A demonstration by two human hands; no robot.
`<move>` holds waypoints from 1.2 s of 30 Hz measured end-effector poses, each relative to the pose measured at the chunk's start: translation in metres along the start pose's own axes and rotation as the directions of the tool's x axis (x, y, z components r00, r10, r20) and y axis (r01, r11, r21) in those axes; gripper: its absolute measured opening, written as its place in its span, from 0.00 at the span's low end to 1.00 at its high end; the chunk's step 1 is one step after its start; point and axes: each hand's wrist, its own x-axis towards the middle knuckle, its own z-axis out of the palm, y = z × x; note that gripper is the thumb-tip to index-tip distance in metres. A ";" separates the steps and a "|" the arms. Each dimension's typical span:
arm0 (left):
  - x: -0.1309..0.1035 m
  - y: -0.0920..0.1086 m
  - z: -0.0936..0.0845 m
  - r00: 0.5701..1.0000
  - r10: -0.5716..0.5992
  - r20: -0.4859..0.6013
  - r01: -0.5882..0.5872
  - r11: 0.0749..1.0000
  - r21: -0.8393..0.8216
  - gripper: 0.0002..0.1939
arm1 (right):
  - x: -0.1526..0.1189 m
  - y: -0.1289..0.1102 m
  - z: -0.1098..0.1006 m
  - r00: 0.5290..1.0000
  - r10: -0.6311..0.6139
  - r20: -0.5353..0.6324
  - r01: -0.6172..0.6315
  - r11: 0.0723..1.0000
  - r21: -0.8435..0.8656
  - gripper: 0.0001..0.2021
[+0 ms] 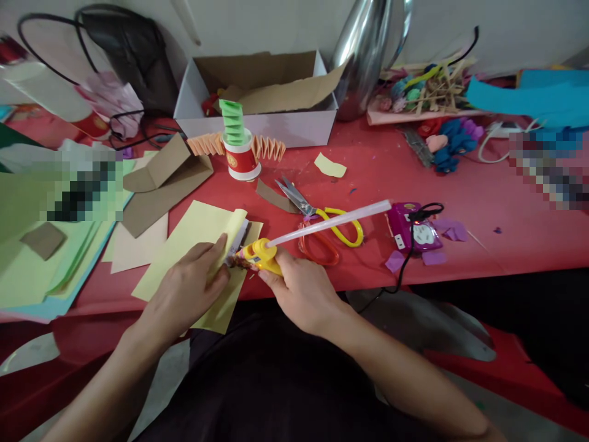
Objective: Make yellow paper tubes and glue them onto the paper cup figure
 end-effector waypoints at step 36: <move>0.000 0.006 -0.005 0.999 -0.003 0.053 -0.001 0.998 0.067 0.26 | 0.017 0.018 -0.010 0.988 0.049 -0.147 -0.058 0.997 -0.052 0.20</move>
